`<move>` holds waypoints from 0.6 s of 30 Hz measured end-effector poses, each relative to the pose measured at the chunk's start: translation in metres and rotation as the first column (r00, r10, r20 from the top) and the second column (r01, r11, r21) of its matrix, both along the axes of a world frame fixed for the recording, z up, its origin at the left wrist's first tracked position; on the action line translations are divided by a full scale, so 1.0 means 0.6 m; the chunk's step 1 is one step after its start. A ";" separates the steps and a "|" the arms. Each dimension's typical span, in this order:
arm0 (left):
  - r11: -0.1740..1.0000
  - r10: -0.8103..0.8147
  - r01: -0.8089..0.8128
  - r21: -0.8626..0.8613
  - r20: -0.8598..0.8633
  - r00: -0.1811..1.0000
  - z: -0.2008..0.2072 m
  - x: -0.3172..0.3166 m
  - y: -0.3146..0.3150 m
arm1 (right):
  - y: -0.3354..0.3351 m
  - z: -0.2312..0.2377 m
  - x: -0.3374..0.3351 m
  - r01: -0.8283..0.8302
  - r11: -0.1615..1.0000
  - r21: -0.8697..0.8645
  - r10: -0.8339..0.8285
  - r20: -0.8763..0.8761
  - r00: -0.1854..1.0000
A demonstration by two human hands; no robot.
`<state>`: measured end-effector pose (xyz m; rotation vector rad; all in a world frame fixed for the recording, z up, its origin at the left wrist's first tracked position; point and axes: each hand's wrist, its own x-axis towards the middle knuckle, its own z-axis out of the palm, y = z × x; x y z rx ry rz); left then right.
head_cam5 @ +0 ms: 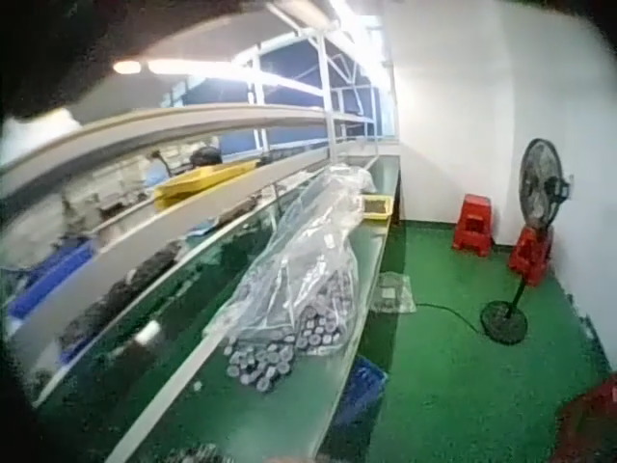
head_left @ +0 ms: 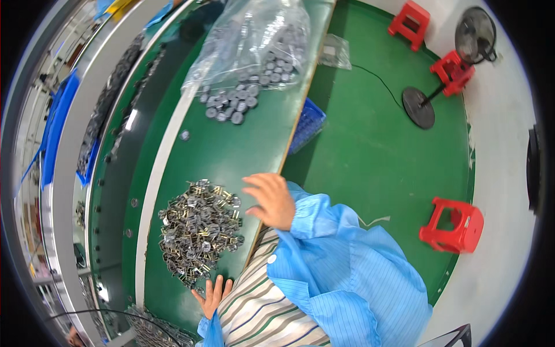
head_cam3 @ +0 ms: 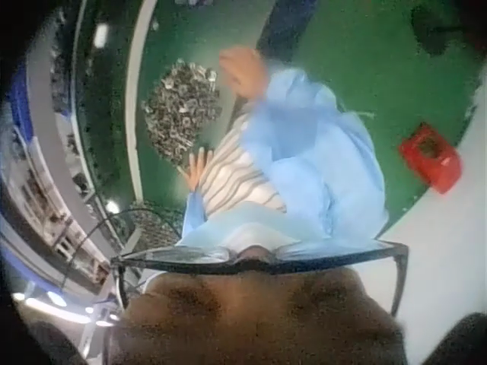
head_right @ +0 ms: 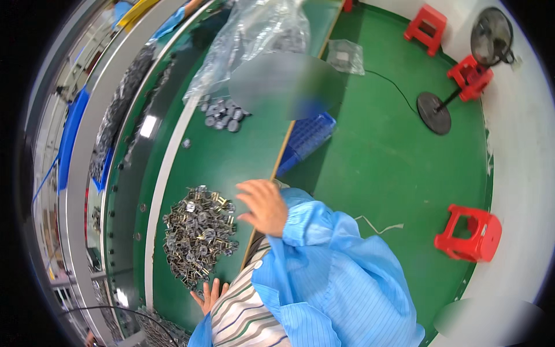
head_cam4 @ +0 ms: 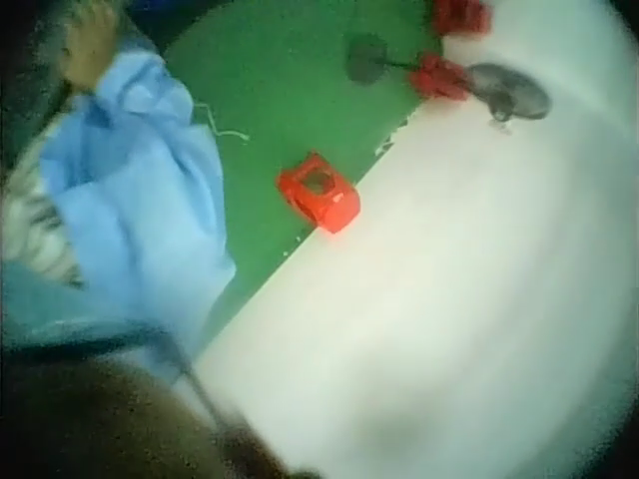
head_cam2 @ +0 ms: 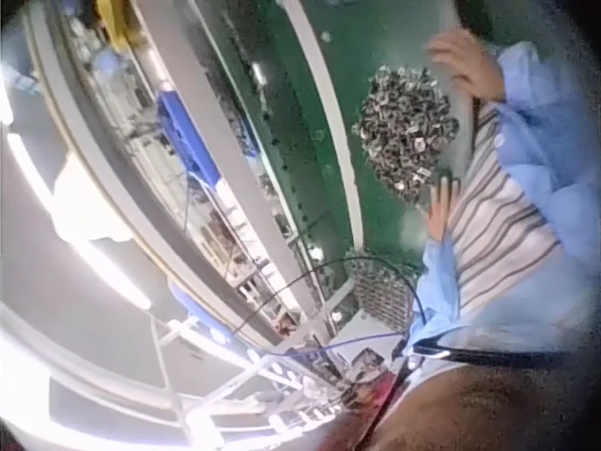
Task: The person inserts small metal pins into grey plastic circular housings by hand.
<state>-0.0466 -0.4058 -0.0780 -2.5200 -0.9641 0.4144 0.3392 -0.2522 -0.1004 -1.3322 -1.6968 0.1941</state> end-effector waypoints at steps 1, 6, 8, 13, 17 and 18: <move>0.999 -0.008 0.004 -0.049 -0.076 0.997 0.007 0.000 0.007 | -0.006 0.010 -0.013 -0.075 0.995 -0.066 0.079 0.052 0.996; 0.976 0.211 -0.215 0.041 0.079 0.974 0.024 0.016 0.002 | -0.010 0.037 -0.030 -0.238 0.956 -0.172 0.279 0.273 0.921; 0.985 0.131 -0.144 0.093 0.135 0.982 0.004 -0.014 -0.018 | -0.006 0.056 -0.021 -0.241 0.943 -0.230 0.304 0.300 0.904; 0.966 -0.036 0.084 -0.244 0.196 0.980 0.023 -0.105 -0.097 | 0.041 0.069 0.006 -0.323 0.896 -0.303 0.436 0.468 0.769; 0.754 -0.036 -0.008 -0.657 -0.054 0.998 0.050 -0.109 -0.076 | 0.102 0.064 0.046 -0.398 0.874 -0.278 0.486 0.498 0.718; 0.784 -0.120 0.070 -0.616 -0.040 0.992 0.035 -0.110 -0.074 | 0.114 0.065 0.045 -0.413 0.867 -0.280 0.499 0.473 0.727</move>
